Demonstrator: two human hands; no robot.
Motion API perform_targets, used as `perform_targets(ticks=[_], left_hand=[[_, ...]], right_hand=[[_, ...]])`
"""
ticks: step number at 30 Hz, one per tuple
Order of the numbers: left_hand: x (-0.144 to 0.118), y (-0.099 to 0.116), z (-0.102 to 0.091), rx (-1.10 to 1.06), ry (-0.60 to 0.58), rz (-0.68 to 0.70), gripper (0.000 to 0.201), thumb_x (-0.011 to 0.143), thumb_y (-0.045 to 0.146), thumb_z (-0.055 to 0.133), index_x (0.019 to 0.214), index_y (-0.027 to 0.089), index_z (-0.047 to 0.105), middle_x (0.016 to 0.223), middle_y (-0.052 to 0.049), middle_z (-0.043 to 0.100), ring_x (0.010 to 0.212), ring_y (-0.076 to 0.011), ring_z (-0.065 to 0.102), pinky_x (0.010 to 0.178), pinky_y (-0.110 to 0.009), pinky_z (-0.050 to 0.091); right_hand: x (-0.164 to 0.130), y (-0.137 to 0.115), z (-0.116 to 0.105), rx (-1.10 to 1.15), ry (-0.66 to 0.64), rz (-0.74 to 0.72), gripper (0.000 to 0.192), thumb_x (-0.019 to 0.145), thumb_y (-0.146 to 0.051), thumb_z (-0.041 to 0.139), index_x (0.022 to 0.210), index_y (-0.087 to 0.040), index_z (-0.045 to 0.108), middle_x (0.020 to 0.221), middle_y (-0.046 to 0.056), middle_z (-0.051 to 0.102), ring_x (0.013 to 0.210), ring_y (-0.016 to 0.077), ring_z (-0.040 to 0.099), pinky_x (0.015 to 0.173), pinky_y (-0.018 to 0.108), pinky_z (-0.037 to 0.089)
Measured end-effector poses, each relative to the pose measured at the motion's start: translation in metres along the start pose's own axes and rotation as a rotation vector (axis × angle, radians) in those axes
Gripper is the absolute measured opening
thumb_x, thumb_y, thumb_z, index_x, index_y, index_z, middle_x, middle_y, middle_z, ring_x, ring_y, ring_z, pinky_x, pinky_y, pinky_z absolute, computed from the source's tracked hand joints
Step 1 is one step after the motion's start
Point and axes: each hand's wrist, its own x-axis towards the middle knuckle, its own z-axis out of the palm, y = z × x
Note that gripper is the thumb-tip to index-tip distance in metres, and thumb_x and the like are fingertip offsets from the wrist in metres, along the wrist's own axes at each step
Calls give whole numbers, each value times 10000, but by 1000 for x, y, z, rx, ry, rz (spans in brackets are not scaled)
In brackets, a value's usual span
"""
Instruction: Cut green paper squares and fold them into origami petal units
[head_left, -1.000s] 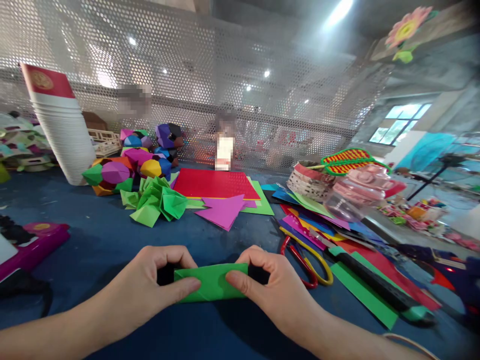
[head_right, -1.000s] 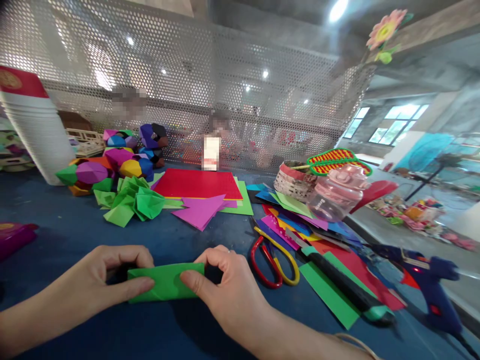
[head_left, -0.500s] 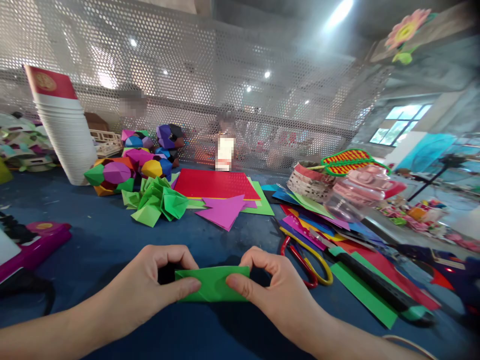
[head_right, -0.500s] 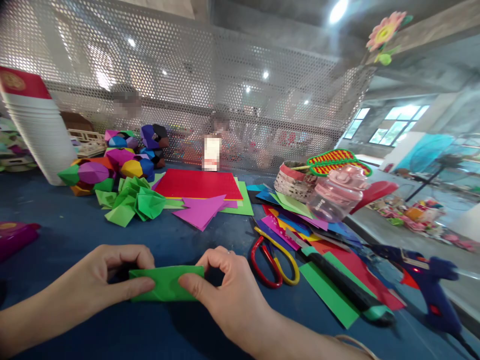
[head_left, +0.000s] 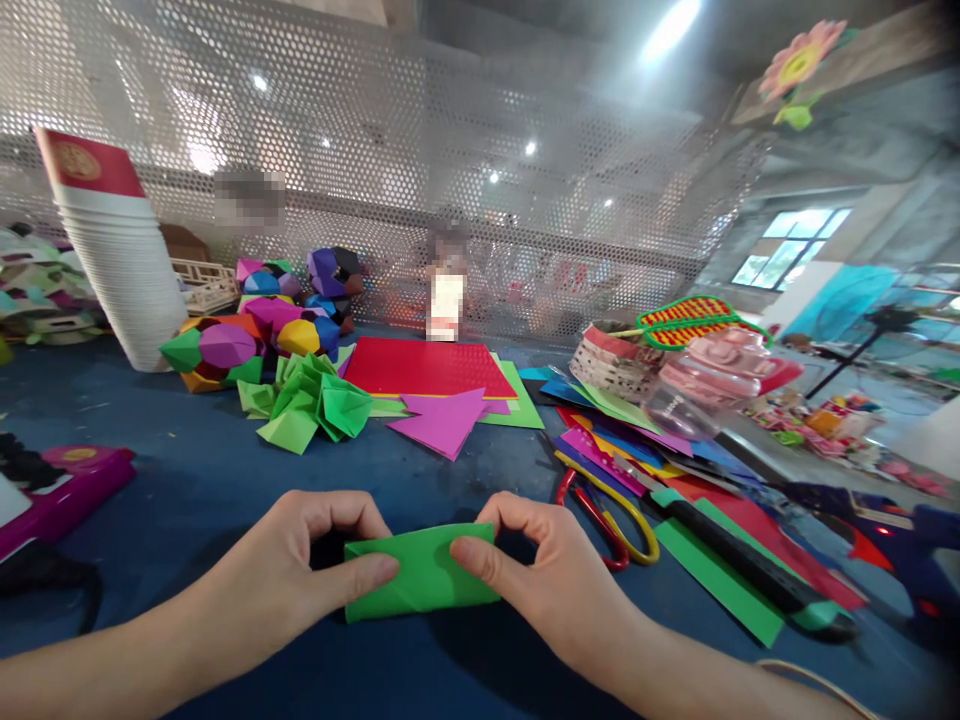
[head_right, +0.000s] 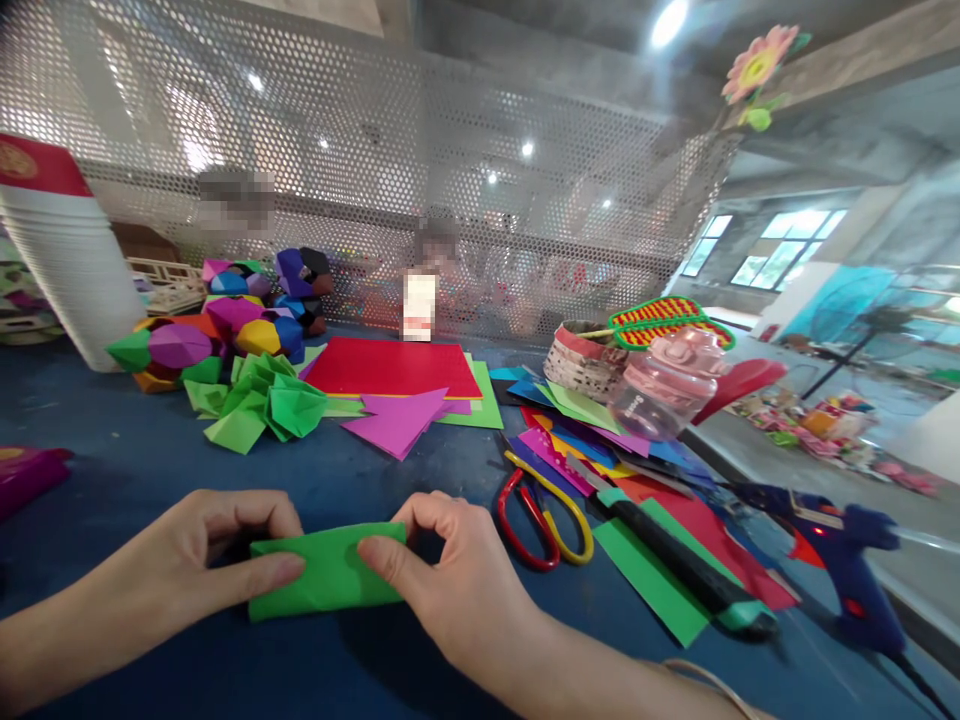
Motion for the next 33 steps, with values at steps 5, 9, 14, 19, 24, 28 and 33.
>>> perform_targets(ticks=[5, 9, 14, 19, 24, 28, 33], left_hand=[[-5, 1, 2, 44, 13, 40, 235, 875, 427, 679, 804, 204, 675, 725, 32, 622, 698, -144, 554, 635, -238, 427], [-8, 1, 5, 121, 43, 61, 211, 899, 409, 646, 828, 215, 690, 739, 31, 629, 718, -149, 562, 653, -243, 424], [-9, 3, 8, 158, 18, 55, 288, 948, 426, 563, 800, 214, 689, 722, 26, 643, 701, -147, 560, 641, -245, 416], [-10, 0, 10, 381, 86, 101, 270, 963, 380, 511, 804, 238, 677, 741, 26, 643, 727, -165, 575, 675, -285, 415], [-10, -7, 10, 572, 130, 215, 235, 972, 322, 482, 856, 255, 675, 815, 8, 662, 781, -198, 585, 700, -321, 430], [-10, -11, 11, 673, 173, 351, 230, 992, 266, 465, 872, 234, 658, 807, -11, 638, 775, -212, 560, 710, -345, 427], [-8, -11, 14, 738, 209, 435, 185, 981, 200, 486, 849, 211, 616, 770, -8, 606, 741, -208, 535, 699, -352, 398]], right_hand=[[-2, 1, 3, 77, -40, 49, 264, 824, -435, 731, 782, -195, 631, 681, -9, 586, 662, 152, 518, 613, 280, 389], [-2, 3, 3, 40, -60, 57, 207, 828, -361, 730, 768, -197, 618, 679, -10, 600, 661, 150, 522, 601, 275, 387], [1, 7, 4, -125, -65, 50, 202, 844, -351, 713, 734, -207, 621, 696, -6, 607, 689, 163, 534, 615, 290, 375], [2, 7, 4, -241, -63, 45, 175, 846, -332, 705, 739, -220, 622, 735, -1, 620, 751, 189, 549, 665, 316, 377], [1, 7, 5, -303, -42, 12, 144, 852, -259, 686, 733, -222, 615, 775, -6, 579, 776, 187, 537, 698, 330, 384], [1, 7, 5, -310, -37, -48, 176, 848, -184, 696, 707, -211, 595, 770, -17, 560, 781, 174, 530, 702, 321, 377], [4, 3, 5, -355, -43, -94, 264, 826, -104, 732, 663, -193, 544, 715, -35, 553, 763, 162, 510, 725, 328, 354]])
